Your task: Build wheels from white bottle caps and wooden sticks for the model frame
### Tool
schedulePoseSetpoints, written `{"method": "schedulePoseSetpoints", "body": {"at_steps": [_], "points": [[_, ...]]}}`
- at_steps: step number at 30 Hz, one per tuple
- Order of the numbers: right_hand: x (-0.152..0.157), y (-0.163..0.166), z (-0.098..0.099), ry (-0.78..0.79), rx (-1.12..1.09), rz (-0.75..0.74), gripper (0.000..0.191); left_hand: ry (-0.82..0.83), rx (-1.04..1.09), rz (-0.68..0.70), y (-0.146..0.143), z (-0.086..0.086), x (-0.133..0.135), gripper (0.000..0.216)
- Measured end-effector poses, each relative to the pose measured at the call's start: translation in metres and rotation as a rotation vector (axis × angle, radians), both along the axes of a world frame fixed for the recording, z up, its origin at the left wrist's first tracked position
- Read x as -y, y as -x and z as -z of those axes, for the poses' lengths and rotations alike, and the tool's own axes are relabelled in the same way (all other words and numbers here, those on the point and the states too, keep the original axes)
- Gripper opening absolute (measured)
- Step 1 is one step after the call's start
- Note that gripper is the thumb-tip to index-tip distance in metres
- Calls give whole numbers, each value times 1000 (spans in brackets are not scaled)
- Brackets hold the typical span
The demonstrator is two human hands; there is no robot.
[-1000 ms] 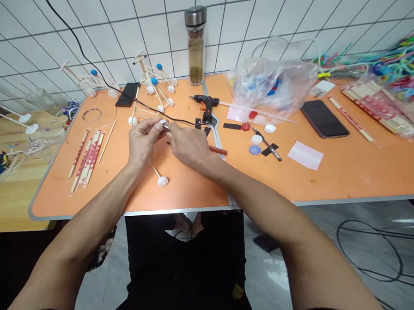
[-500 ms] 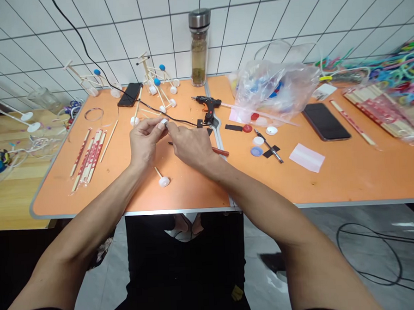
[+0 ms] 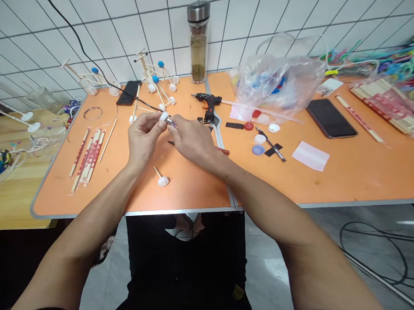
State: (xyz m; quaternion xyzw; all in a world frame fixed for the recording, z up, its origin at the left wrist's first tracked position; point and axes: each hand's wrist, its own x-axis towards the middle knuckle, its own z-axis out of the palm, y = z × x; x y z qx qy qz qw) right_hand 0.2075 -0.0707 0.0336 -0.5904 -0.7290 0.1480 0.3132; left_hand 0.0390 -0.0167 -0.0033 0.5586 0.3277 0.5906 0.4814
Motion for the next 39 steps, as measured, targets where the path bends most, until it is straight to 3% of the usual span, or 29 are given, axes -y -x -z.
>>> {"method": "schedulePoseSetpoints", "body": {"at_steps": [2,3,5,8,10,12,14,16,25,39], "points": [[3,0,0,3,188,53,37,-18,-20,-10,1,1,0,37],[4,0,-1,9,180,53,37,-22,-27,-12,1,2,0,39],[2,0,-2,63,-48,-4,32,-18,-21,-9,1,2,0,43],[-3,-3,-4,339,-571,-193,34,19,73,44,3,0,-4,46],[-5,-4,-4,425,-739,-255,32,70,155,88,6,-2,-10,44],[-4,-3,-4,292,-661,-220,26,135,194,110,11,-3,-16,40],[-1,-2,-3,99,-428,-135,22,182,197,119,17,-3,-21,36],[2,-1,-3,9,-203,-71,25,193,192,127,20,-3,-23,32],[6,0,-8,0,205,38,44,179,167,165,13,0,-17,30],[7,0,-11,22,264,55,44,178,160,161,8,2,-10,33]]}}
